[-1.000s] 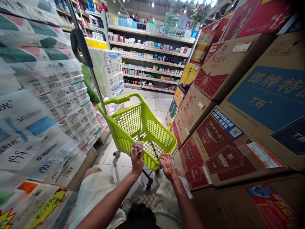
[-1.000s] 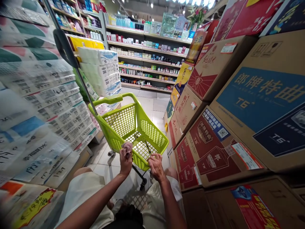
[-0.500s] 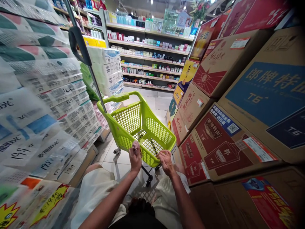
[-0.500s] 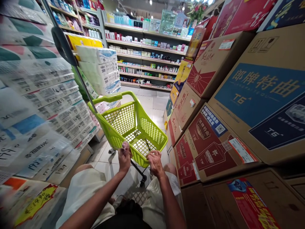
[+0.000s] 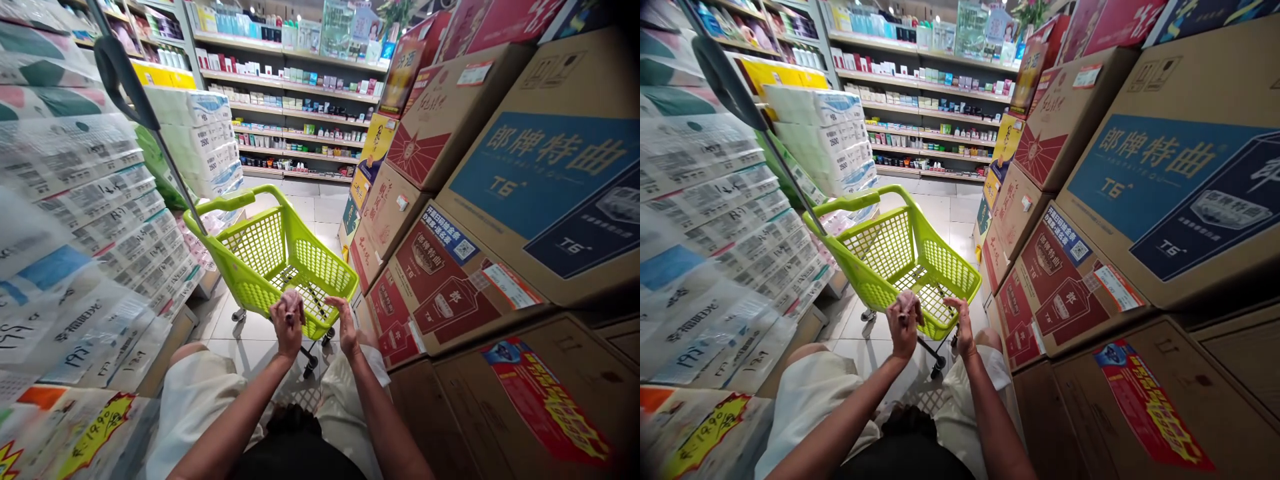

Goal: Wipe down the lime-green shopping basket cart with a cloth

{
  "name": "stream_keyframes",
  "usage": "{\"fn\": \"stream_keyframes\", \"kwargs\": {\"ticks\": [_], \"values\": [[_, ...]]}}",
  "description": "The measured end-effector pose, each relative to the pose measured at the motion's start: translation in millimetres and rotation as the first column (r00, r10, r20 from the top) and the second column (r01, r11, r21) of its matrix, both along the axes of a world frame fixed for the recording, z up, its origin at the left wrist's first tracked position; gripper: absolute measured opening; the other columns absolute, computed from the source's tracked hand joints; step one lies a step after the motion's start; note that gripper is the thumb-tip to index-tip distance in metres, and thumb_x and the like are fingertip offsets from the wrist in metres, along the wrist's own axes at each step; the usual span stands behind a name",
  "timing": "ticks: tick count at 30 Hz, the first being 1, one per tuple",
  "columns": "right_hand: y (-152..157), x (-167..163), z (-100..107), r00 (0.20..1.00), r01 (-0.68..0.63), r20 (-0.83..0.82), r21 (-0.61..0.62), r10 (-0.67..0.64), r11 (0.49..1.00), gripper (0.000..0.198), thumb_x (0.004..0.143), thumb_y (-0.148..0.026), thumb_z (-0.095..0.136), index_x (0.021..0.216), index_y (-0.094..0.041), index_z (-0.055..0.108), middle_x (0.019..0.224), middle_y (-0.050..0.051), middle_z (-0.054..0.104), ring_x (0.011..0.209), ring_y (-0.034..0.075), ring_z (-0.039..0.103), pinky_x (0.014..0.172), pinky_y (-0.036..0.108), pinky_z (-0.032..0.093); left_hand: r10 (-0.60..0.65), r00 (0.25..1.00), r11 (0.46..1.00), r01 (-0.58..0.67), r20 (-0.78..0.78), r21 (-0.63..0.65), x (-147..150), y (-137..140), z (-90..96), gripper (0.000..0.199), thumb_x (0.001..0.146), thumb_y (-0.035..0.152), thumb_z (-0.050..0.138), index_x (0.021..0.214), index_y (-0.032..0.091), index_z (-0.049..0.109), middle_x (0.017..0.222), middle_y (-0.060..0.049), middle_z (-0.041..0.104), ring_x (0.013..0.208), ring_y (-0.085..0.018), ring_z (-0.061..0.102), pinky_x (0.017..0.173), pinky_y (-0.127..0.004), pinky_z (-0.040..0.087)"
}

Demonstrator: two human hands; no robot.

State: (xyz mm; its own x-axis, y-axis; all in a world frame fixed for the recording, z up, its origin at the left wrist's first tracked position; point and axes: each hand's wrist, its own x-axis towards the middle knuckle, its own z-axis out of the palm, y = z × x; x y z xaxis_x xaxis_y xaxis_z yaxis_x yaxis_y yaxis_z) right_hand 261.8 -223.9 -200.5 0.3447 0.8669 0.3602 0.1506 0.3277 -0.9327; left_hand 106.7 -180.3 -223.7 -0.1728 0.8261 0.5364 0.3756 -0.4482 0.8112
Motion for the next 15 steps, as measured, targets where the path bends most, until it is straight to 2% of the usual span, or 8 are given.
{"fn": "stream_keyframes", "kwargs": {"ticks": [2, 4, 7, 9, 12, 15], "values": [[2.2, -3.3, 3.4, 0.99, -0.008, -0.138, 0.014, 0.01, 1.0, 0.077, 0.1, -0.075, 0.01, 0.133, -0.027, 0.059, 0.132, 0.012, 0.067, 0.124, 0.028, 0.063, 0.116, 0.051, 0.042, 0.01, 1.0, 1.0, -0.01, -0.021, 0.016, 0.1, 7.3, 6.3, 0.026, 0.097, 0.043, 0.056, 0.11, 0.022, 0.063, 0.115, -0.013, 0.055, 0.112, -0.027, 0.059, 0.102, -0.047, 0.052], [4.8, -4.9, 7.3, 0.976, -0.005, -0.218, 0.039, 0.013, 0.999, 0.078, 0.098, -0.077, 0.009, 0.135, -0.028, 0.057, 0.134, 0.012, 0.067, 0.126, 0.028, 0.063, 0.114, 0.052, 0.045, -0.053, 0.996, 0.998, 0.056, -0.071, 0.031, 3.4, -0.6, 1.2, 0.023, 0.097, 0.038, 0.055, 0.108, 0.021, 0.065, 0.114, -0.012, 0.055, 0.108, -0.027, 0.061, 0.099, -0.047, 0.054], [7.3, -1.0, 15.2, 0.938, -0.017, -0.344, 0.064, 0.038, 0.998, 0.077, 0.099, -0.076, 0.009, 0.132, -0.028, 0.059, 0.13, 0.011, 0.069, 0.128, 0.028, 0.062, 0.114, 0.055, 0.044, -0.26, 0.947, 0.959, 0.277, -0.19, 0.066, 11.1, -27.1, -17.2, 0.021, 0.097, 0.032, 0.051, 0.106, 0.021, 0.067, 0.111, -0.012, 0.059, 0.102, -0.025, 0.064, 0.091, -0.043, 0.056], [6.9, 5.0, 20.5, 0.906, -0.035, -0.42, 0.07, 0.062, 0.997, 0.08, 0.098, -0.077, 0.006, 0.13, -0.028, 0.061, 0.128, 0.012, 0.07, 0.128, 0.029, 0.062, 0.112, 0.056, 0.045, -0.349, 0.899, 0.922, 0.38, -0.263, 0.076, 13.7, -38.5, -27.3, 0.023, 0.096, 0.031, 0.052, 0.107, 0.022, 0.069, 0.111, -0.012, 0.062, 0.102, -0.025, 0.065, 0.088, -0.041, 0.057], [3.0, 13.5, 23.5, 0.915, -0.027, -0.401, 0.05, 0.045, 0.998, 0.083, 0.098, -0.078, 0.003, 0.13, -0.027, 0.061, 0.129, 0.012, 0.07, 0.127, 0.029, 0.062, 0.112, 0.056, 0.045, -0.345, 0.896, 0.924, 0.376, -0.279, 0.067, 8.4, -39.3, -39.0, 0.02, 0.094, 0.034, 0.055, 0.097, 0.021, 0.07, 0.108, -0.012, 0.063, 0.099, -0.025, 0.065, 0.084, -0.04, 0.057], [-2.2, 16.7, 18.3, 0.951, -0.008, -0.307, 0.014, 0.012, 1.0, 0.077, 0.099, -0.076, 0.007, 0.132, -0.027, 0.057, 0.13, 0.012, 0.069, 0.124, 0.027, 0.064, 0.112, 0.054, 0.045, -0.395, 0.878, 0.911, 0.411, -0.271, 0.005, -5.1, -35.5, -52.6, 0.017, 0.092, 0.032, 0.055, 0.088, 0.022, 0.069, 0.101, -0.01, 0.064, 0.1, -0.025, 0.066, 0.088, -0.042, 0.058]]}}
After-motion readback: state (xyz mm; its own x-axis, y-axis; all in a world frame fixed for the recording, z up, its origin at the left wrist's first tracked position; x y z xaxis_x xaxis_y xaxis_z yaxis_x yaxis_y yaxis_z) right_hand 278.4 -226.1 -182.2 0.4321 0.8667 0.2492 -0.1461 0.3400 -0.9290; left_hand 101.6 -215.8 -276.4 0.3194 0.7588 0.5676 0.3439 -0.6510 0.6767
